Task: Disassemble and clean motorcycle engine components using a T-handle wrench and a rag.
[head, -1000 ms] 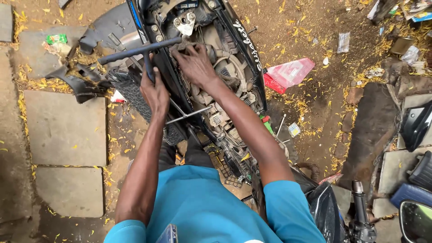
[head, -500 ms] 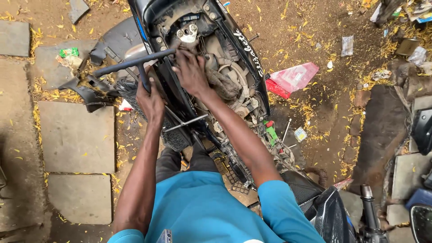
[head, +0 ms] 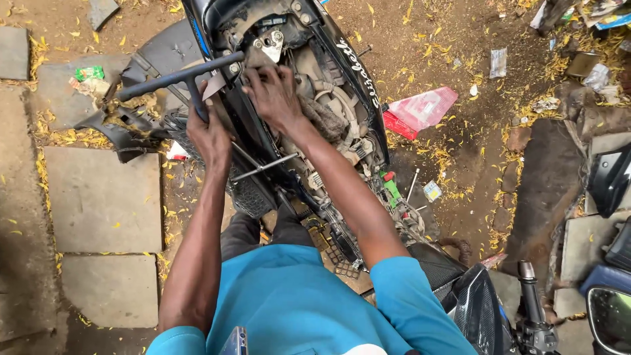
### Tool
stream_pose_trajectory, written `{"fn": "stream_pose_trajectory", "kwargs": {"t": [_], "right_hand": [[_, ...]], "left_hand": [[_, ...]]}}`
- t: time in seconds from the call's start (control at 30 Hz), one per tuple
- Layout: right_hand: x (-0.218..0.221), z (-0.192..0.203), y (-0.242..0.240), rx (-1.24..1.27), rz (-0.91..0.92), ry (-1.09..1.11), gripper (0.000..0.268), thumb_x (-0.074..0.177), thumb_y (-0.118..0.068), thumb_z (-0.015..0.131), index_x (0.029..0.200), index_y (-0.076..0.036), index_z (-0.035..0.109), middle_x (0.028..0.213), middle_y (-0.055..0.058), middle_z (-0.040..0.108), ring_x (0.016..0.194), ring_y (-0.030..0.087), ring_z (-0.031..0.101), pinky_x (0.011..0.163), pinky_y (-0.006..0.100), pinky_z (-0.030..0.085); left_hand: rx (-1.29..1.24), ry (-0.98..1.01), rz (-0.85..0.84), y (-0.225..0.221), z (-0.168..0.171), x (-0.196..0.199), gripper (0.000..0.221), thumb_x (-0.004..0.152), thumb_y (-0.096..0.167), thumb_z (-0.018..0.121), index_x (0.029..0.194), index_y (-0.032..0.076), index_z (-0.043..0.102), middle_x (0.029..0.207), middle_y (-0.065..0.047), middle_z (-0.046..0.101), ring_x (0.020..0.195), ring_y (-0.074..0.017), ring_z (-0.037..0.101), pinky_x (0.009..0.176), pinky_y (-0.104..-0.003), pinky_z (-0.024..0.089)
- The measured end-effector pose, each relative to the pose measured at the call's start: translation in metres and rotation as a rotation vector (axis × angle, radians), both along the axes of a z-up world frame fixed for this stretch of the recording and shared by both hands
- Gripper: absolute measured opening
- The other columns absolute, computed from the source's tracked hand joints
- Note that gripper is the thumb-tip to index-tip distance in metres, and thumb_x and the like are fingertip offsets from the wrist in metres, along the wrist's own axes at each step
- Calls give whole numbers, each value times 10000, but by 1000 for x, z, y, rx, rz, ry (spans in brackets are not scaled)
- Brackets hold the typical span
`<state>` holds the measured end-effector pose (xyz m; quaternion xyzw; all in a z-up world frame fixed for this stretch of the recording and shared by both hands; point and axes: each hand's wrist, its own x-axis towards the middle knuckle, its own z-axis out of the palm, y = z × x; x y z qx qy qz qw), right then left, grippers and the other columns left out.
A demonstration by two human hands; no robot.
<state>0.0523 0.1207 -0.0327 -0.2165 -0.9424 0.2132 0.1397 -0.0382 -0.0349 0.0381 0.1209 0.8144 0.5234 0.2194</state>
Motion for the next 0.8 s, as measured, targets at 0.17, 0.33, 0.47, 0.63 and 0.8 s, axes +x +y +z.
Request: {"fn": "stream_pose_trajectory", "kwargs": {"t": [0.17, 0.33, 0.47, 0.63, 0.8], "right_hand": [[-12, -2, 21, 245, 130, -173, 434, 1083, -259, 505, 1480, -93, 455, 767, 15, 733, 1219, 203, 523, 1082, 513, 261], [10, 0, 14, 402, -130, 367, 303, 1065, -453, 519, 1217, -191, 521, 995, 49, 776, 999, 207, 606, 853, 457, 440], [41, 43, -2, -721, -770, 346, 160, 1084, -165, 473, 1216, -162, 563, 1020, 115, 735, 585, 110, 680, 416, 252, 509], [89, -31, 20, -815, -906, 667, 180, 1070, -86, 505, 1219, -117, 602, 1087, 80, 669, 616, 129, 580, 452, 244, 459], [58, -8, 14, -813, -815, 726, 151, 1070, -77, 548, 1208, -101, 605, 1069, 99, 705, 751, 130, 637, 571, 271, 504]], "left_hand": [[23, 18, -19, -5, 19, -2, 405, 1074, 83, 538, 1468, 170, 578, 829, 68, 616, 460, -29, 436, 386, -255, 429], [-36, 137, -49, -23, 34, -11, 395, 1116, 92, 545, 1495, 158, 633, 717, 23, 472, 547, -62, 395, 480, -289, 330], [-55, 23, -3, -37, 40, -9, 390, 1082, 101, 527, 1457, 149, 622, 639, 35, 444, 479, -60, 398, 431, -295, 318], [16, 15, 5, -40, 23, -9, 383, 1075, 95, 541, 1453, 125, 600, 669, 54, 439, 469, -49, 411, 410, -289, 364], [52, -22, -6, -38, 44, -5, 391, 1069, 95, 534, 1455, 130, 585, 651, 69, 421, 440, -44, 416, 377, -283, 380]]}}
